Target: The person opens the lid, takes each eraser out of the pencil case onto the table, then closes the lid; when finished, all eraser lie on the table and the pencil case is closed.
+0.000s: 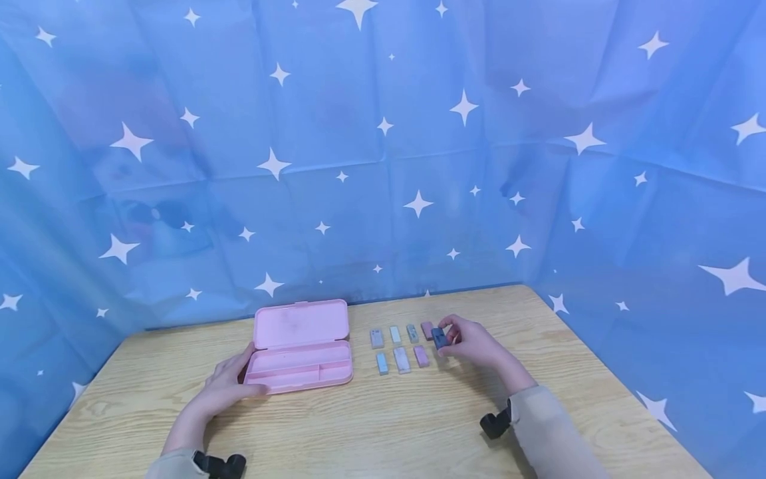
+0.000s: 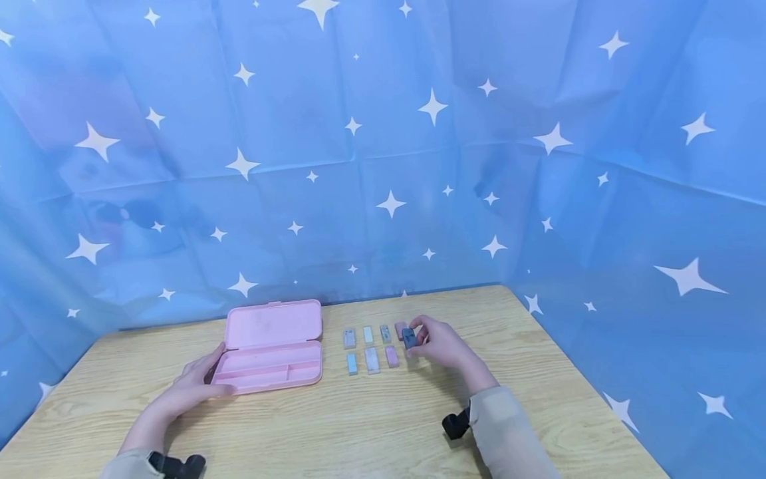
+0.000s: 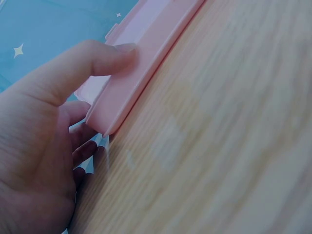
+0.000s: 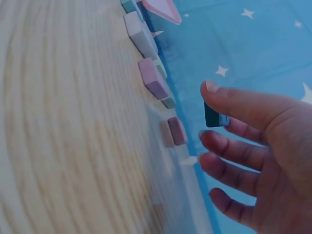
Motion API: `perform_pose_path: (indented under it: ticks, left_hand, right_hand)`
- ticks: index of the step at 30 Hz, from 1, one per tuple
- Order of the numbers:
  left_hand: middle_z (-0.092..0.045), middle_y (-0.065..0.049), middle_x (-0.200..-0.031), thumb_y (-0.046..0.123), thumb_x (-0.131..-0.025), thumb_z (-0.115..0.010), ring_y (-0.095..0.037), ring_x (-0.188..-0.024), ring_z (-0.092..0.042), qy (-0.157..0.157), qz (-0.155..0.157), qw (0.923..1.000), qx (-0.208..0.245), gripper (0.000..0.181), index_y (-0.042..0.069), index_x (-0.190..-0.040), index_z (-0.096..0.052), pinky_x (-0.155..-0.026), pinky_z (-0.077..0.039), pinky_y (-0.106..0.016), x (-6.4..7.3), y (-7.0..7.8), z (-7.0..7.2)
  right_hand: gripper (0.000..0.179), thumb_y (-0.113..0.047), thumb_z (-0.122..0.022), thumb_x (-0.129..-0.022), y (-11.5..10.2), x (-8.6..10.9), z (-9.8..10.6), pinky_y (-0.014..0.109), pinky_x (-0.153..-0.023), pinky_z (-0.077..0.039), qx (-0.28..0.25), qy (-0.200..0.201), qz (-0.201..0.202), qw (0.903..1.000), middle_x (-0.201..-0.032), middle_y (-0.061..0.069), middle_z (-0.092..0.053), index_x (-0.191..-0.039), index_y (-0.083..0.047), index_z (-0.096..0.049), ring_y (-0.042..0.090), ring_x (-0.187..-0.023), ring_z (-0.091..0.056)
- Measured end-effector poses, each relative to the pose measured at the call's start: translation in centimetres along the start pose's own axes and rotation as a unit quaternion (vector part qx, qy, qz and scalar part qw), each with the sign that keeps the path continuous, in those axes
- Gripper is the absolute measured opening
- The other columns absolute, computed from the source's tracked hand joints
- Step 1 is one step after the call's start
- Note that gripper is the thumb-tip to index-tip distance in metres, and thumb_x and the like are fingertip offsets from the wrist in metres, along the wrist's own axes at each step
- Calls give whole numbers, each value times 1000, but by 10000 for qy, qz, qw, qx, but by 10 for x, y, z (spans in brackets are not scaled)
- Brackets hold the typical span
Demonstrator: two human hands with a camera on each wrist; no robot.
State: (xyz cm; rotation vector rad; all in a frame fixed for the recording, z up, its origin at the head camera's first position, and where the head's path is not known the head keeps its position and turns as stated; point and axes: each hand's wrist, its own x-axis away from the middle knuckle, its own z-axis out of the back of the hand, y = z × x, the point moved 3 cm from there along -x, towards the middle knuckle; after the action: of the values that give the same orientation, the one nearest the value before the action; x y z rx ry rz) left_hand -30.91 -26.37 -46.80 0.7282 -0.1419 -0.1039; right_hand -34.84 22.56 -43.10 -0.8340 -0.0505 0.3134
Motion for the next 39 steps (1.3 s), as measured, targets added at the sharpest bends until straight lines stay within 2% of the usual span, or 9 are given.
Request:
perform_pose_path:
  ticks: [8, 14, 20, 39]
  left_hand:
    - [-15, -28, -154, 46, -75, -77, -48, -136, -11, 28, -27, 10000, -24, 110, 7, -156, -13, -101, -13, -72, 3, 3, 1]
    - [-16, -27, -154, 46, -75, -77, -47, -137, -11, 16, 3, 10000, 0, 110, 7, -156, -13, -101, -12, -71, 3, 2, 2]
    - [-18, -27, -153, 48, -75, -76, -47, -136, -15, 76, -28, 9999, -147, 109, 6, -155, -15, -102, -17, -72, 3, 4, 1]
    - [-17, -28, -153, 46, -74, -78, -48, -136, -13, 96, -55, 9999, -73, 110, 7, -156, -14, -102, -15, -72, 3, 3, 1]
  right_hand:
    - [46, -11, -80, -78, 6, 0, -5, 35, -64, -47, 89, -140, -208, 9996, -87, 6, -57, -117, -4, -58, 19, -75, -55]
    - [45, -12, -82, -76, 4, 0, -10, 36, -70, -48, 271, -211, -288, 9990, -90, 5, -59, -114, -3, -60, 18, -81, -56]
    - [43, -12, -83, -75, 6, 0, -12, 38, -72, -48, 462, -200, -385, 9980, -91, 6, -60, -111, -2, -61, 19, -81, -55]
    - [41, -14, -83, -76, 10, -2, -17, 37, -69, -43, 697, -232, -190, 9971, -88, 5, -56, -108, -2, -61, 19, -77, -49]
